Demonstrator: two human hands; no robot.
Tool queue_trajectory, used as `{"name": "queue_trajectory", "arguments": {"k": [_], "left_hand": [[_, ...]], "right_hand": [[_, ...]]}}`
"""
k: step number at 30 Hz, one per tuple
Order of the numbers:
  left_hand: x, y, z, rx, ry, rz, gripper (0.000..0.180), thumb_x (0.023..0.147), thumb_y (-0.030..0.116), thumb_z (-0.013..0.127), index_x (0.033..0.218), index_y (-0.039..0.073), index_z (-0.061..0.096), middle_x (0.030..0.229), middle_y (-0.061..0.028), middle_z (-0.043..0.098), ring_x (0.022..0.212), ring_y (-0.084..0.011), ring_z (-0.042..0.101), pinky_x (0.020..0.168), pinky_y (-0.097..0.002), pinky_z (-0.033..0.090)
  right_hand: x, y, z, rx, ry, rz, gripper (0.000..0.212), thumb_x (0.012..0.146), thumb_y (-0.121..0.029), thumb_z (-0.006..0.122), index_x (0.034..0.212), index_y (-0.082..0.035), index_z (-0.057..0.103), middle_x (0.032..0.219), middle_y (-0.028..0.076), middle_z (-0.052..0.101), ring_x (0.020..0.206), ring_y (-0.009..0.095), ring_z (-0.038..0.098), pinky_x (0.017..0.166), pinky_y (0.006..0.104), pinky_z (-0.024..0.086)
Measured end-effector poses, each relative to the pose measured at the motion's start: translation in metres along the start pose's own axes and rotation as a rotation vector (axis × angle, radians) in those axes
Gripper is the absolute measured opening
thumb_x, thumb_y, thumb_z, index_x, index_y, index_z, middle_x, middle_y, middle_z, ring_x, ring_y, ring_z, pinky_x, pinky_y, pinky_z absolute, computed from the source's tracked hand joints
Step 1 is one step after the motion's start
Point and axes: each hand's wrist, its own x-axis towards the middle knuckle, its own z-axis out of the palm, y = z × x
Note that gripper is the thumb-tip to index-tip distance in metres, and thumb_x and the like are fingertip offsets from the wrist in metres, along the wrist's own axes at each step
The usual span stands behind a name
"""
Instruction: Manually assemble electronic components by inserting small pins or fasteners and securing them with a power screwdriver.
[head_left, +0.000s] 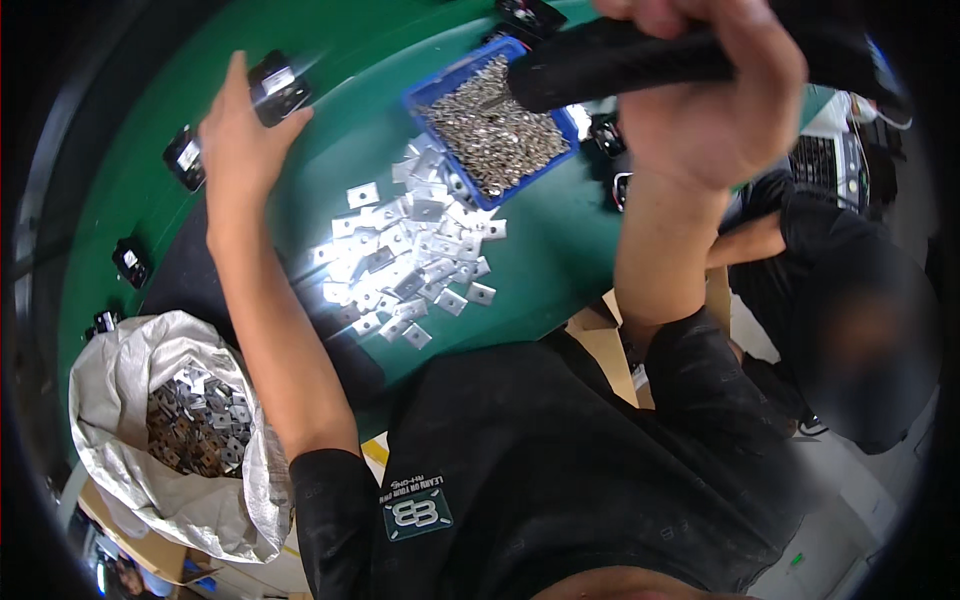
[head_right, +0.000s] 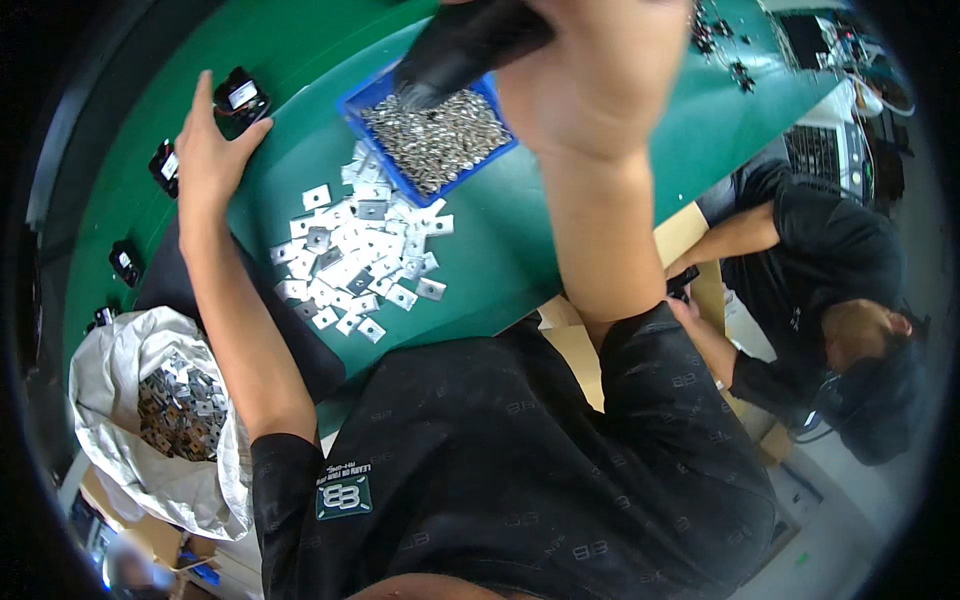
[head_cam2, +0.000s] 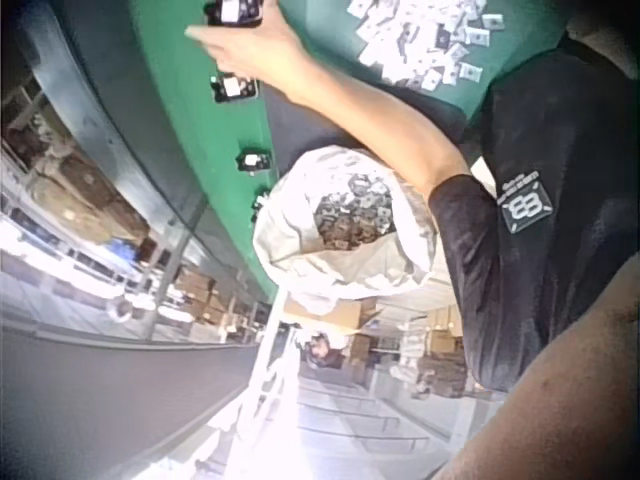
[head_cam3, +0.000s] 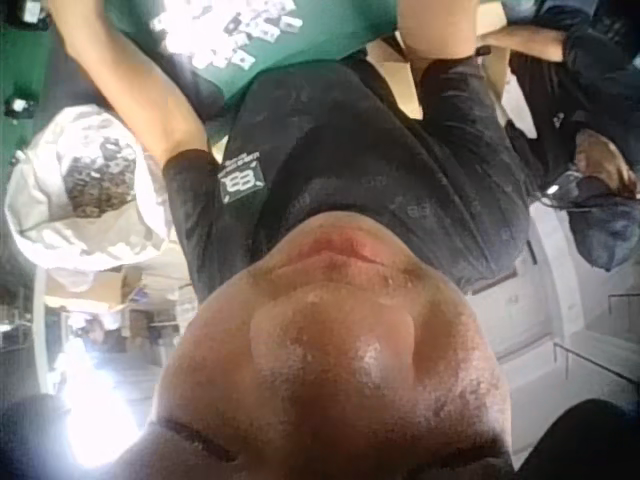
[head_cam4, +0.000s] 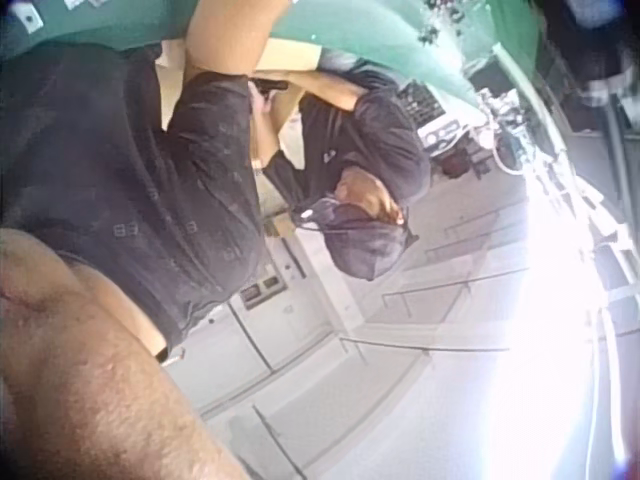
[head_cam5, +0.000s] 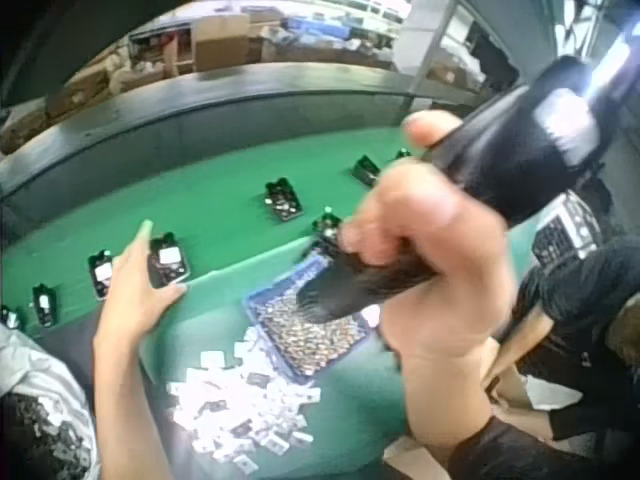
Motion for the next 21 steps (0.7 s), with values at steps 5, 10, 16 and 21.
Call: {"name": "queue_trajectory", "arguments": {"k": [5, 10, 16, 21], "left_hand": [[-0.012, 0.116, -0.005, -0.25, 0.086, 0.394, 0.042, 0.069, 0.019, 0.075, 0.107, 0.004, 0.063, 0.104, -0.0124, 0.065, 0.095, -0.0335, 0.059, 0.083, -0.0403, 0.046], [-0.073, 0.225, 0.038, -0.396, -0.198, 0.757, 0.024, 0.068, 0.022, 0.074, 0.084, 0.009, 0.061, 0.087, -0.0049, 0.053, 0.089, -0.0238, 0.053, 0.077, -0.0357, 0.043], [-0.093, 0.259, 0.087, -0.245, -0.095, 0.895, 0.008, 0.069, 0.012, 0.059, 0.068, 0.013, 0.051, 0.077, -0.0027, 0.046, 0.079, -0.0169, 0.046, 0.067, -0.0293, 0.036], [-0.097, 0.252, 0.084, -0.335, -0.132, 0.919, 0.007, 0.07, 0.014, 0.059, 0.067, 0.013, 0.053, 0.077, -0.0017, 0.047, 0.078, -0.0166, 0.047, 0.067, -0.0294, 0.036]], "right_hand": [[0.004, -0.054, -0.074, 0.008, -0.046, -0.003, 0.028, 0.084, -0.015, 0.059, 0.107, -0.003, 0.049, 0.081, 0.004, 0.054, 0.069, 0.013, 0.05, 0.073, 0.0324, 0.041], [0.013, -0.075, -0.125, 0.249, -0.213, 0.084, 0.016, 0.078, -0.016, 0.06, 0.089, -0.005, 0.055, 0.085, 0.002, 0.054, 0.077, 0.013, 0.049, 0.084, 0.035, 0.036], [0.001, -0.085, -0.136, 0.256, -0.232, 0.071, 0.017, 0.076, -0.02, 0.062, 0.083, -0.008, 0.052, 0.085, 0.0, 0.051, 0.077, 0.011, 0.046, 0.083, 0.0331, 0.033], [0.0, -0.087, -0.138, 0.297, -0.28, 0.141, 0.014, 0.08, -0.023, 0.057, 0.084, -0.01, 0.053, 0.091, 0.0, 0.051, 0.083, 0.011, 0.045, 0.087, 0.0344, 0.031]]}}
